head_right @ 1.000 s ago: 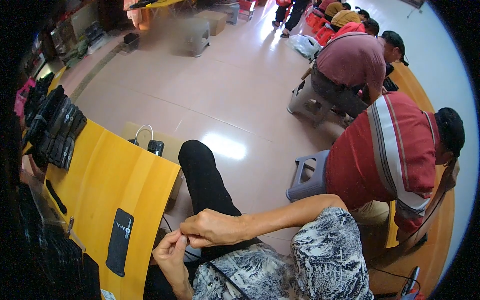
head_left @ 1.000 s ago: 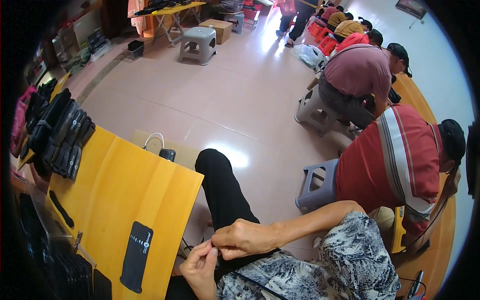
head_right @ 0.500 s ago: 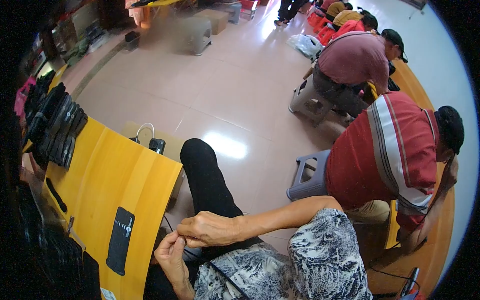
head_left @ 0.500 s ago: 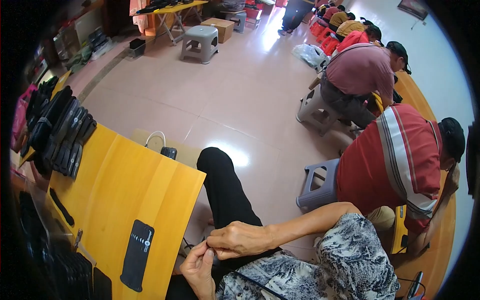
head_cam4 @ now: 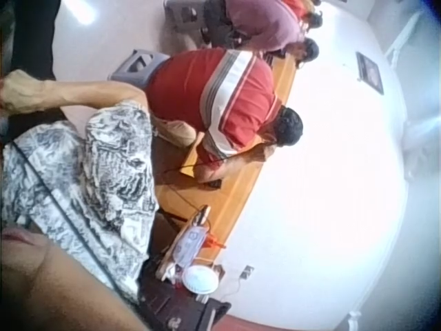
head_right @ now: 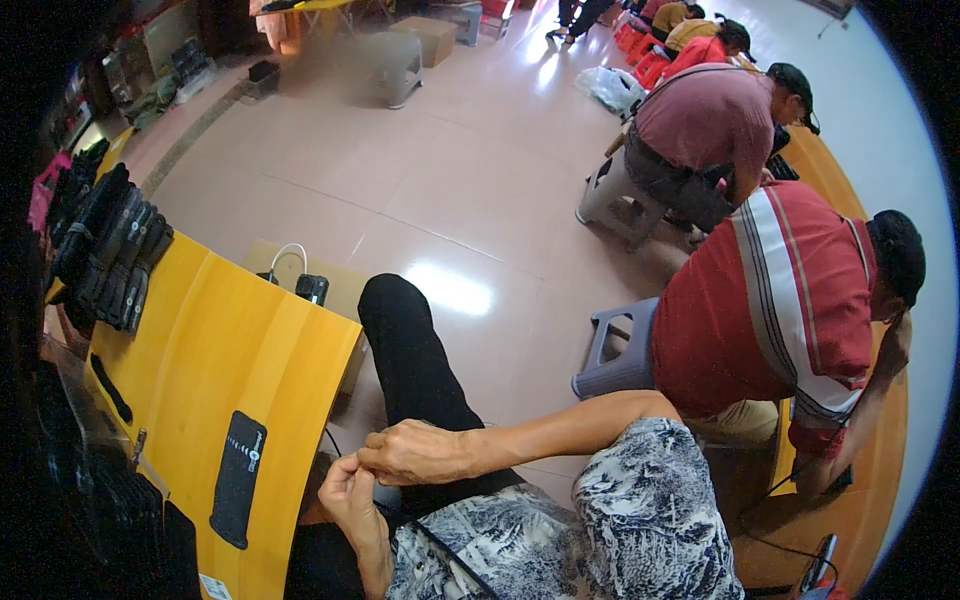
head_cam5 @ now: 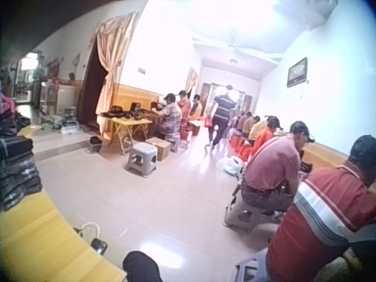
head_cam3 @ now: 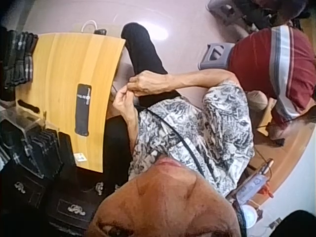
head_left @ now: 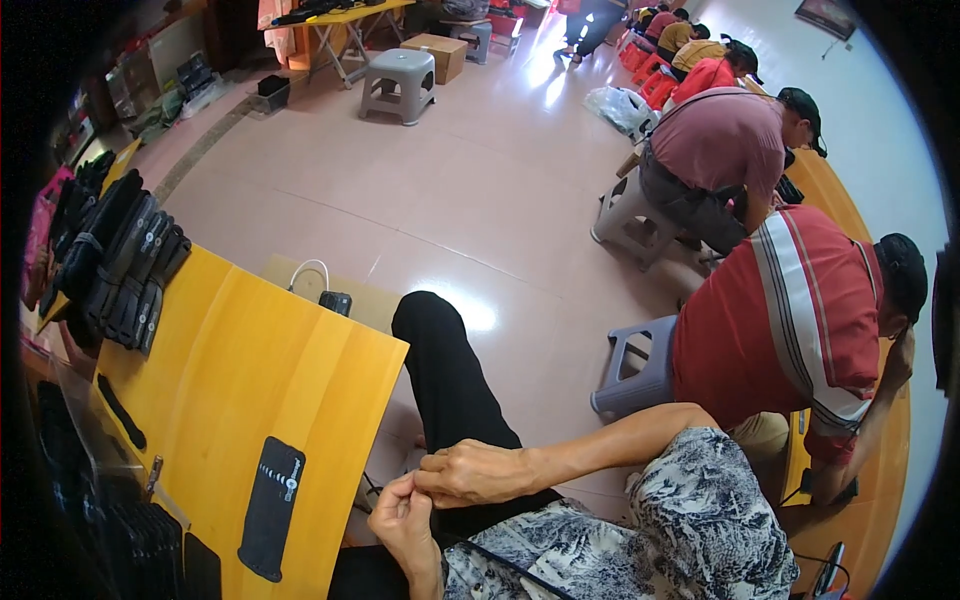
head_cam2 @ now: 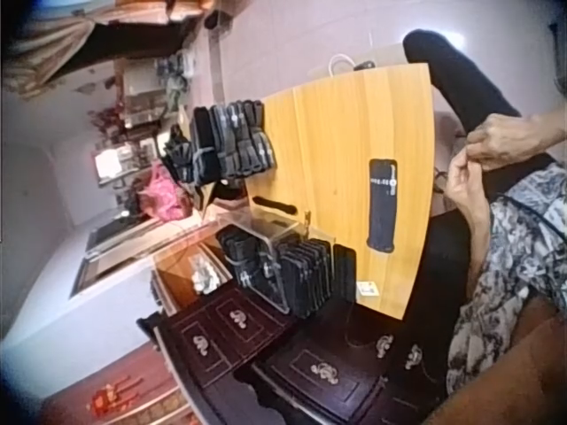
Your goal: Organizing and bundling black textile straps in a manufacturing setting.
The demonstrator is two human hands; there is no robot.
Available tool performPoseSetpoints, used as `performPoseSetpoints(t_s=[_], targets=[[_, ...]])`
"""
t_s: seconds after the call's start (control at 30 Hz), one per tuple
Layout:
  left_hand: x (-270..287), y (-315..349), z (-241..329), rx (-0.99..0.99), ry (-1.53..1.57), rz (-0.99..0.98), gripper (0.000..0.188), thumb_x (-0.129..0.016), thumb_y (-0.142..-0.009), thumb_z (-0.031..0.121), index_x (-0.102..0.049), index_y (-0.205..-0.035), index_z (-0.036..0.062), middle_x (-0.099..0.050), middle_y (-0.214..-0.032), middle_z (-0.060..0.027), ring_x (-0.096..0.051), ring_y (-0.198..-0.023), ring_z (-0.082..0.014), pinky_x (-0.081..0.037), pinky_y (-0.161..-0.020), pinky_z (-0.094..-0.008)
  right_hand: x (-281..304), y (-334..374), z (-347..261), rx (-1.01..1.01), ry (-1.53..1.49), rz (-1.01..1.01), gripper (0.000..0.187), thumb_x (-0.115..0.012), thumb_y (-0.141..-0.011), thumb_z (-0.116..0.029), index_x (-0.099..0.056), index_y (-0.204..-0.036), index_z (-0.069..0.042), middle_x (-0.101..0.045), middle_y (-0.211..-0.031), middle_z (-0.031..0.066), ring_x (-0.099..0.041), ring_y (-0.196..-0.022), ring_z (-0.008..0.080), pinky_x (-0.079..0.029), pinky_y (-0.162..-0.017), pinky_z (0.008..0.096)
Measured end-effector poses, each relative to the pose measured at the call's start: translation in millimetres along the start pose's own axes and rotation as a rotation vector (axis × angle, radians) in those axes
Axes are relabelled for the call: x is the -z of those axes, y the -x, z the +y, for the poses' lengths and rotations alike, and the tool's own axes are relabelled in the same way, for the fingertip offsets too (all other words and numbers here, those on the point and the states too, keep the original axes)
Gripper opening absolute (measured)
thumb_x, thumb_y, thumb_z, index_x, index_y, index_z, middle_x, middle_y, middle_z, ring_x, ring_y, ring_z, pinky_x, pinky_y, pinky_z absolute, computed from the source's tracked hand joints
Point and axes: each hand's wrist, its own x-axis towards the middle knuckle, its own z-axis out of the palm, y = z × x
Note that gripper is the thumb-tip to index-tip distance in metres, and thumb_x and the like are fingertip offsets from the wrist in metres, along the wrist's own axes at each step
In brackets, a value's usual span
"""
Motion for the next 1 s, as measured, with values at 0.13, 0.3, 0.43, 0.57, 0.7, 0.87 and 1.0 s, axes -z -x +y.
performPoseSetpoints(t_s=[0.13,0.3,0.43,0.57,0.7,0.87,1.0], targets=[[-3,-5,2,0.033,0.065,-0.011,0.016,-0.064,-0.086,-0.004,-0.065,-0.100,-0.0094,-0.067,-0.095,-0.0121,-0.063,-0.087,-0.0147,-0.050,-0.083,-0.0255,0,0,5,-0.022,-0.020,0.086,0.017,-0.063,-0.080,-0.009,-0.051,-0.081,0.002,-0.056,-0.070,0.0161,-0.061,-0.061,0.0329,-0.049,-0.052,0.0399],[2,-13,11,0.028,0.076,-0.048,0.015,-0.066,-0.086,0.000,-0.066,-0.100,-0.0072,-0.067,-0.091,-0.0076,-0.061,-0.080,-0.0103,-0.048,-0.075,-0.0217,14,-6,5,-0.066,-0.170,0.084,0.017,-0.060,-0.080,-0.008,-0.047,-0.076,0.002,-0.053,-0.066,0.0167,-0.058,-0.056,0.0331,-0.048,-0.051,0.0388],[4,-17,6,-0.042,-0.002,-0.063,0.014,-0.065,-0.087,0.000,-0.066,-0.100,-0.0063,-0.067,-0.091,-0.0075,-0.061,-0.080,-0.0101,-0.049,-0.076,-0.0213,16,-8,8,-0.127,-0.227,0.011,0.014,-0.059,-0.079,-0.006,-0.047,-0.075,0.002,-0.051,-0.066,0.0160,-0.055,-0.055,0.0329,-0.046,-0.050,0.0379],[1,-17,6,-0.011,0.002,-0.073,0.016,-0.063,-0.086,-0.004,-0.065,-0.101,-0.0096,-0.067,-0.095,-0.0109,-0.062,-0.088,-0.0139,-0.050,-0.084,-0.0270,12,-8,8,-0.093,-0.189,0.045,0.014,-0.059,-0.079,-0.005,-0.048,-0.075,0.002,-0.051,-0.065,0.0160,-0.055,-0.054,0.0327,-0.046,-0.049,0.0382],[-4,-19,5,-0.004,-0.033,-0.046,0.014,-0.061,-0.087,-0.005,-0.064,-0.100,-0.0102,-0.066,-0.092,-0.0099,-0.062,-0.086,-0.0131,-0.051,-0.081,-0.0255,2,-7,15,-0.032,-0.064,0.092,0.014,-0.060,-0.080,-0.006,-0.049,-0.077,0.002,-0.053,-0.067,0.0152,-0.056,-0.056,0.0324,-0.047,-0.049,0.0387],[-5,-27,-11,-0.047,-0.002,-0.013,0.012,-0.064,-0.088,0.002,-0.064,-0.096,-0.0067,-0.065,-0.087,-0.0053,-0.060,-0.077,-0.0086,-0.048,-0.070,-0.0203,-3,-9,23,-0.041,-0.009,0.058,0.019,-0.064,-0.080,-0.012,-0.051,-0.078,0.003,-0.058,-0.068,0.0173,-0.061,-0.060,0.0337,-0.049,-0.052,0.0395],[-1,-33,-13,0.029,0.094,-0.027,0.014,-0.066,-0.088,0.005,-0.065,-0.097,-0.0055,-0.066,-0.087,-0.0053,-0.061,-0.075,-0.0091,-0.050,-0.071,-0.0206,6,-10,26,-0.100,-0.084,0.072,0.019,-0.061,-0.081,-0.011,-0.049,-0.078,0.003,-0.055,-0.067,0.0174,-0.059,-0.060,0.0332,-0.048,-0.052,0.0395]])
